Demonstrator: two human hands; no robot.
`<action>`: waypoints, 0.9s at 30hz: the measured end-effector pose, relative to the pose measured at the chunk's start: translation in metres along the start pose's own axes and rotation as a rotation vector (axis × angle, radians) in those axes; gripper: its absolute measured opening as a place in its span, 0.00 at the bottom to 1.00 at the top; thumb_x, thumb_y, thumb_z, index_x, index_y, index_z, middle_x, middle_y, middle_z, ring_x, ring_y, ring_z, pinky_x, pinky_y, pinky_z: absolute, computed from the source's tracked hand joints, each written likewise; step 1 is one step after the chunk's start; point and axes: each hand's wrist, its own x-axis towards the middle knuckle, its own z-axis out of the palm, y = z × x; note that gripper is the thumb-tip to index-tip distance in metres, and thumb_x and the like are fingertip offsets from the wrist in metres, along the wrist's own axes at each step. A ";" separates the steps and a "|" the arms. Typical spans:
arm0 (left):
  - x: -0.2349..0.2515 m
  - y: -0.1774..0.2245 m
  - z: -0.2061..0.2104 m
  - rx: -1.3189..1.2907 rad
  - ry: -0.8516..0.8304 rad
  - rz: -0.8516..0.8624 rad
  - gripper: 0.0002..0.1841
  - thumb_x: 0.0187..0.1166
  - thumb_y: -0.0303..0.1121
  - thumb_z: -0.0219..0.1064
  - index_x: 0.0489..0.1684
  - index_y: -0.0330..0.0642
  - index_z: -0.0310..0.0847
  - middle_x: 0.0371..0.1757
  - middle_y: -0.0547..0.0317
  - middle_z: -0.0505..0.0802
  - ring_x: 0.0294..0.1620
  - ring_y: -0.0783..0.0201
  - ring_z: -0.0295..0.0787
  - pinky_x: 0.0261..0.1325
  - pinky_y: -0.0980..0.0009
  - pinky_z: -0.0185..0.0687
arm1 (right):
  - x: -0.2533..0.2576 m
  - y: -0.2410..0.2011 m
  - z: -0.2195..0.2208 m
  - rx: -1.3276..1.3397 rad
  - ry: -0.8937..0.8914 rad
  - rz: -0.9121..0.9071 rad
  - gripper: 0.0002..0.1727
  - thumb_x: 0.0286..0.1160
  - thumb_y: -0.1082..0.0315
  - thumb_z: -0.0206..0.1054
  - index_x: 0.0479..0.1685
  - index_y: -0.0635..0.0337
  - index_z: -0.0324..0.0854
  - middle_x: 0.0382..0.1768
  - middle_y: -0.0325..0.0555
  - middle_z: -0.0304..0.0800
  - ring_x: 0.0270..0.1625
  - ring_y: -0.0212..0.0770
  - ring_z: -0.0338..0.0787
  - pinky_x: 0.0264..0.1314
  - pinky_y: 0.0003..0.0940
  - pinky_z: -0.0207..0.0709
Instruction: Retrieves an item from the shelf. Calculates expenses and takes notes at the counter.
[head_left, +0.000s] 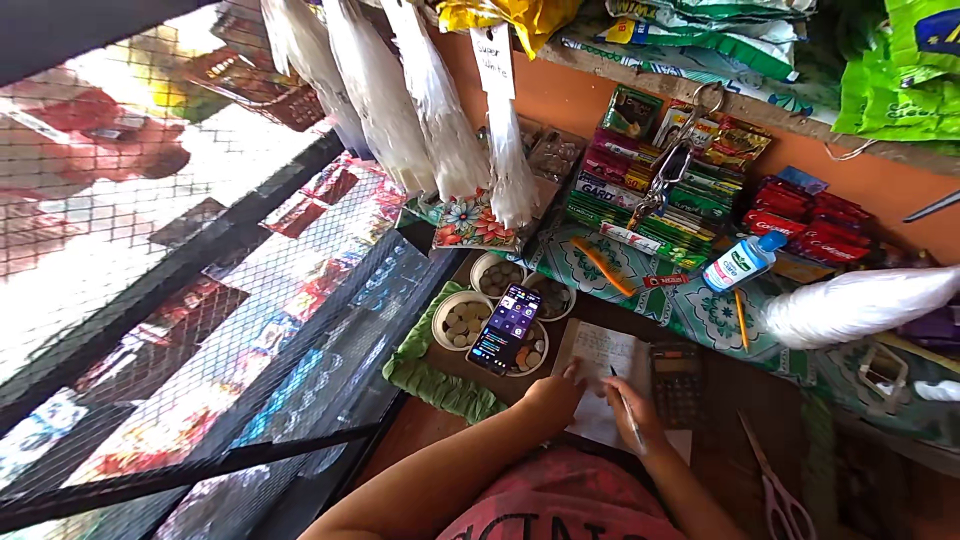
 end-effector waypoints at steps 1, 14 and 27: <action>-0.007 -0.005 0.001 0.003 0.001 -0.001 0.44 0.69 0.49 0.78 0.89 0.56 0.63 0.97 0.55 0.49 0.66 0.34 0.85 0.53 0.36 0.89 | -0.009 -0.001 0.003 -0.069 -0.009 -0.024 0.15 0.89 0.54 0.57 0.63 0.37 0.88 0.50 0.24 0.94 0.52 0.25 0.92 0.61 0.29 0.88; -0.045 -0.029 0.018 -0.073 0.035 -0.016 0.40 0.70 0.42 0.78 0.87 0.64 0.65 0.96 0.59 0.56 0.62 0.39 0.89 0.54 0.38 0.90 | -0.021 -0.033 0.031 -0.567 -0.158 -0.202 0.36 0.48 0.36 0.82 0.60 0.41 0.82 0.66 0.31 0.87 0.77 0.40 0.79 0.75 0.46 0.78; -0.046 -0.047 0.018 -0.201 0.085 0.053 0.55 0.66 0.48 0.80 0.96 0.63 0.44 0.94 0.63 0.61 0.72 0.47 0.86 0.67 0.41 0.84 | -0.029 -0.046 0.030 -0.007 0.063 0.193 0.21 0.57 0.59 0.84 0.43 0.49 0.76 0.29 0.34 0.84 0.30 0.31 0.85 0.34 0.33 0.84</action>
